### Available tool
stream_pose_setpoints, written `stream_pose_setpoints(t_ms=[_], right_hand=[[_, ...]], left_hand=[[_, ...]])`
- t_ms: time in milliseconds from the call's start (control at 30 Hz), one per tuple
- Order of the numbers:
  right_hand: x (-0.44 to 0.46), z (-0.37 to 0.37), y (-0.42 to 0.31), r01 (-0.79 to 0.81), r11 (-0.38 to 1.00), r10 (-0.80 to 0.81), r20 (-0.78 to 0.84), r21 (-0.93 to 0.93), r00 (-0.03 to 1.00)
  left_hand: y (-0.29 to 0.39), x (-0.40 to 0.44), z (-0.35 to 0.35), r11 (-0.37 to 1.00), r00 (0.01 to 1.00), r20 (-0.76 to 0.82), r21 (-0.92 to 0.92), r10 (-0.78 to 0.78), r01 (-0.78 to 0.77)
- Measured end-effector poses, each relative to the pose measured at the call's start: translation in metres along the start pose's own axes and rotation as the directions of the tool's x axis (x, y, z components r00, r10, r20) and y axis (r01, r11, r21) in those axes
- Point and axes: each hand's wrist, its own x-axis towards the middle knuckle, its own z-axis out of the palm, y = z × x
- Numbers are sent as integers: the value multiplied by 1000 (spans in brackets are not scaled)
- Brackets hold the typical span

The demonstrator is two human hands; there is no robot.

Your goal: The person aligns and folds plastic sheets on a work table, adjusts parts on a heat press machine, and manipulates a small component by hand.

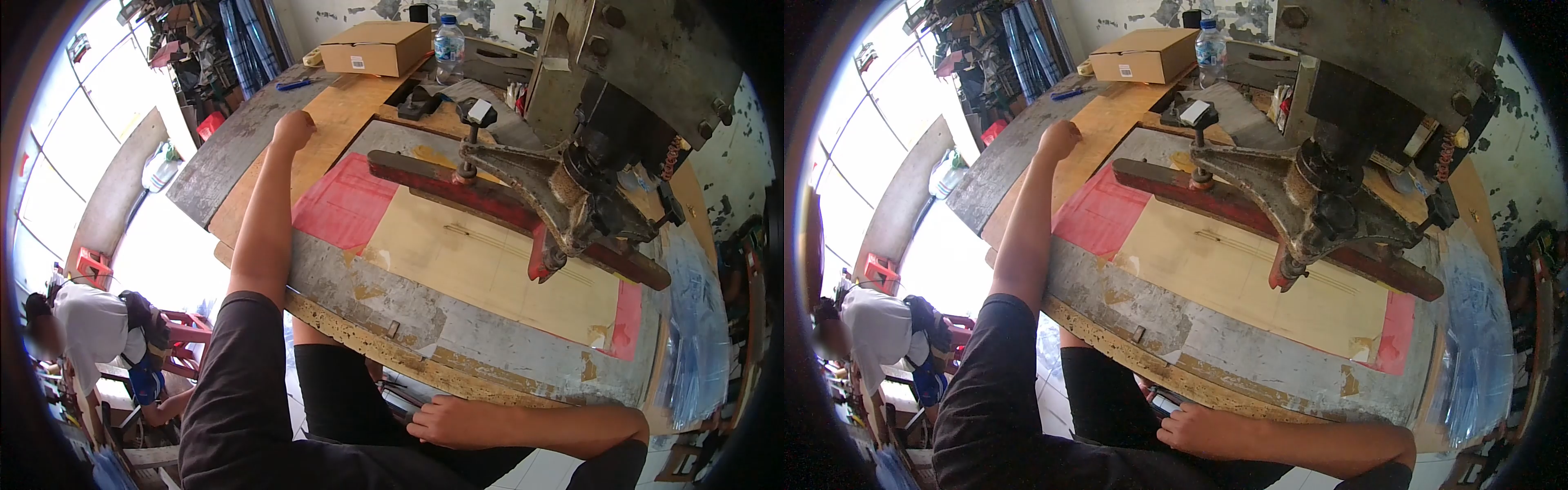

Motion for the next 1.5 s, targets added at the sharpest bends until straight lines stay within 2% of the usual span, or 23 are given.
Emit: stream_pose_setpoints(t_ms=[100,233,300,433,533,600,733,833,900,1033,1100,1200,1433,1500], right_hand=[[0,2,0,5,1000,-5,-12,-13,1000],[-1,3,0,4,1000,-4,-13,-20,1000],[-1,5,1,9,1000,-10,-17,-28,1000],[0,4,0,11,999,-12,-23,-31,1000],[-1,2,0,4,999,-4,-13,-35,1000],[-1,2,0,7,1000,-8,-34,-20,999],[-1,3,0,4,1000,-4,-17,-31,1000],[-1,3,0,0,1000,-1,-2,-30,1000],[0,3,0,5,1000,-5,-9,-24,1000],[0,3,0,10,1000,-10,-16,-26,1000],[0,4,0,7,1000,-7,-23,-30,1000],[0,4,0,6,999,-7,-14,-42,1000],[-1,3,0,1,999,-2,-21,-47,1000],[-1,4,0,1,999,-1,-16,-44,1000]], left_hand=[[10,-6,-8,999,998,24,-6,-50,50],[15,-9,-5,999,999,-1,35,-38,38],[17,-11,-3,994,999,-36,106,8,-4],[20,-9,5,991,999,22,128,-31,28],[15,-7,20,981,1000,-9,191,-27,29],[14,-8,22,961,999,32,275,-24,15],[3,-5,25,973,1000,31,231,-1,-6],[1,-5,21,963,993,113,260,40,-68],[1,-6,20,993,997,74,115,-32,23],[-3,-4,19,995,997,42,70,-67,64],[-12,3,19,993,996,-55,-95,-77,71],[-5,-5,2,992,1000,27,-129,-6,10],[7,-8,-6,998,1000,13,-55,-5,6],[11,-10,-7,999,997,47,6,-53,53]])
